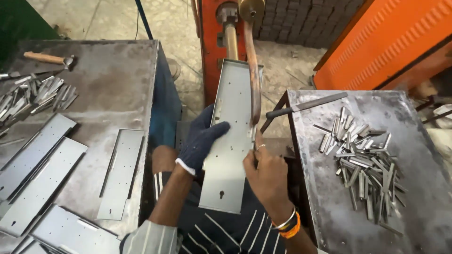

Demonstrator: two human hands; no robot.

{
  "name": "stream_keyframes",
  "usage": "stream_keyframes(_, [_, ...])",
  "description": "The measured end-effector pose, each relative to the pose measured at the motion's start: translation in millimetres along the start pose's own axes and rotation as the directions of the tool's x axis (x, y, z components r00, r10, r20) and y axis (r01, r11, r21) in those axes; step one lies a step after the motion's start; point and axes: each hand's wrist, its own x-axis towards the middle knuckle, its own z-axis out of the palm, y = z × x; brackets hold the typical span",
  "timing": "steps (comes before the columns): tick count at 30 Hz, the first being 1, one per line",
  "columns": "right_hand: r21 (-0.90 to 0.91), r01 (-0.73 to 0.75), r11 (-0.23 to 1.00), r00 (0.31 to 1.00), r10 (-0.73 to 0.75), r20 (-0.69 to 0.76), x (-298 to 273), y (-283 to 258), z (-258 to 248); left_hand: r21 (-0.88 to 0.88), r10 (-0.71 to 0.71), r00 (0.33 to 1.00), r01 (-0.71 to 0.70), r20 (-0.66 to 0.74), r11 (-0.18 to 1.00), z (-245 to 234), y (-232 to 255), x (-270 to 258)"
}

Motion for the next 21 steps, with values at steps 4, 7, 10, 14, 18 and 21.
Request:
stream_keyframes(4, [0.034, -0.019, 0.999, 1.0, 0.019, 0.006, 1, -11, -11, 0.065, 0.111, 0.994, -0.112, 0.019, 0.992, -1, -5, 4])
stream_keyframes(7, [0.049, -0.01, 0.999, 1.0, 0.009, 0.019, -2, -16, -15, 0.028, 0.077, 0.997, -0.077, -0.002, 0.997, -5, -9, -6])
stream_keyframes(10, [0.077, -0.007, 0.997, 1.0, 0.006, 0.02, -14, -23, -19, 0.002, 0.035, 0.999, -0.035, -0.015, 0.999, -7, -13, -29])
stream_keyframes(14, [0.17, 0.039, 0.985, 0.999, -0.035, -0.026, -17, -30, -8, 0.041, 0.105, 0.992, -0.102, -0.076, 0.994, -18, -10, -49])
stream_keyframes(18, [0.109, -0.027, 0.994, 0.997, 0.019, 0.081, -5, -43, 14, 0.023, 0.057, 0.968, -0.053, -0.243, 0.998, -32, -30, -84])
stream_keyframes(21, [-0.048, 0.11, 0.993, 0.977, -0.1, 0.188, -1, -30, 70, 0.275, 0.071, 0.896, 0.059, -0.439, 0.96, -39, -45, -110])
